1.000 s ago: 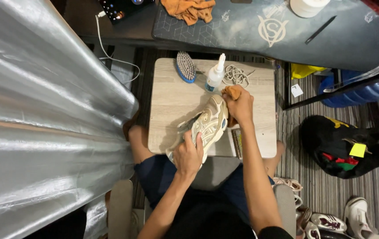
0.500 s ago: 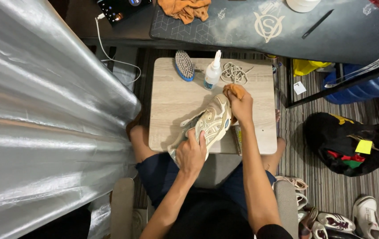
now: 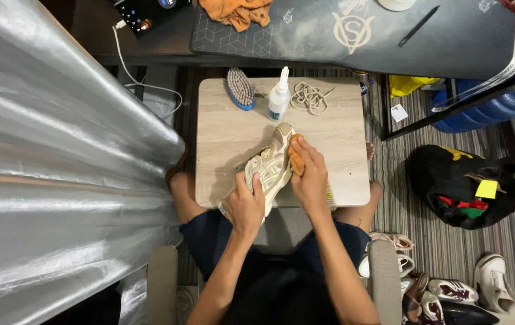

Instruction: The person cleans a single white sneaker using a cloth, a spray bottle, and a brush. They wipe the shoe, spray it with cleaner, and scrub various parts including the sole and upper. The person repeats these steps multiple times on different areas of the shoe.

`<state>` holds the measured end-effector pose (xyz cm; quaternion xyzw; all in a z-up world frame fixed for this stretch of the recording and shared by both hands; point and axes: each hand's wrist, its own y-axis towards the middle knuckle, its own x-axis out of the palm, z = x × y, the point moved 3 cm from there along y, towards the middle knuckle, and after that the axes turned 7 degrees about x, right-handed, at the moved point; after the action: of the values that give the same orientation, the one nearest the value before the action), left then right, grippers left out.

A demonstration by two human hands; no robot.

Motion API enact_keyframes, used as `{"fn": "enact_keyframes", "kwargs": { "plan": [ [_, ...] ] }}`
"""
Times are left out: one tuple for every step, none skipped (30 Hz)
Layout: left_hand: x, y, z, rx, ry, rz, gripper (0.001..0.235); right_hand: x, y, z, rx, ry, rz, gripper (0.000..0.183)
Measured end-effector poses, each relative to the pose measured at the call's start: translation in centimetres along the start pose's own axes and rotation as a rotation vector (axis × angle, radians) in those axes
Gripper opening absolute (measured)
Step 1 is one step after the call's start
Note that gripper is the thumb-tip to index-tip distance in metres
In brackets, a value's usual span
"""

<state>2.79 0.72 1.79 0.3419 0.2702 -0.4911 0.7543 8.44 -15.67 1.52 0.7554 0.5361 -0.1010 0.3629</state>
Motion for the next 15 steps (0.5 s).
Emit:
{"fn": "enact_keyframes", "kwargs": {
  "plan": [
    [0.1, -0.1, -0.3, -0.005, 0.0, 0.0, 0.026, -0.1, -0.5, -0.3, 0.0, 0.0, -0.005, 0.051],
    [0.2, -0.2, -0.6, -0.015, 0.0, 0.002, 0.027, -0.1, -1.1, -0.7, -0.025, -0.037, -0.003, 0.053],
    [0.4, 0.0, -0.9, -0.019, -0.003, 0.008, 0.027, -0.2, -1.4, -1.1, -0.052, -0.075, 0.005, 0.056],
    [0.4, 0.3, -0.9, -0.019, -0.006, 0.011, 0.027, -0.4, -1.9, -1.8, -0.056, -0.076, 0.006, 0.056],
    [0.3, 0.4, -1.1, -0.068, -0.016, -0.004, 0.029, -0.6, -2.5, -2.6, -0.049, -0.078, -0.027, 0.06],
    [0.2, 0.5, -1.4, -0.117, -0.026, -0.019, 0.03, -0.7, -3.2, -3.3, -0.041, -0.081, -0.061, 0.064],
    [0.2, 0.7, -1.5, -0.117, -0.028, -0.015, 0.03, -0.6, -3.8, -3.6, -0.045, -0.08, -0.06, 0.064],
    [0.1, 0.9, -1.7, -0.141, -0.026, -0.024, 0.031, -0.3, -4.4, -3.9, -0.038, -0.082, -0.086, 0.065],
    [0.0, 1.0, -2.0, -0.168, -0.023, -0.036, 0.032, -0.1, -5.2, -4.3, -0.029, -0.083, -0.115, 0.067],
    [0.2, 1.2, -2.6, -0.171, -0.023, -0.034, 0.032, 0.3, -5.9, -4.4, -0.031, -0.082, -0.117, 0.067],
    [0.4, 1.4, -3.3, -0.202, -0.059, -0.039, 0.033, 0.7, -6.5, -4.5, -0.005, -0.062, -0.159, 0.069],
    [0.7, 1.6, -3.9, -0.233, -0.095, -0.043, 0.033, 1.1, -7.2, -4.5, 0.02, -0.043, -0.2, 0.072],
    [-0.2, 1.8, -3.5, -0.234, -0.095, -0.043, 0.033, 1.3, -7.5, -4.9, 0.02, -0.043, -0.201, 0.072],
    [-1.2, 2.0, -3.0, -0.227, -0.139, -0.044, 0.034, 1.5, -7.9, -5.2, 0.017, -0.062, -0.21, 0.078],
    [-2.1, 2.2, -2.6, -0.218, -0.182, -0.045, 0.035, 1.8, -8.3, -5.6, 0.013, -0.081, -0.218, 0.085]
  ]
}}
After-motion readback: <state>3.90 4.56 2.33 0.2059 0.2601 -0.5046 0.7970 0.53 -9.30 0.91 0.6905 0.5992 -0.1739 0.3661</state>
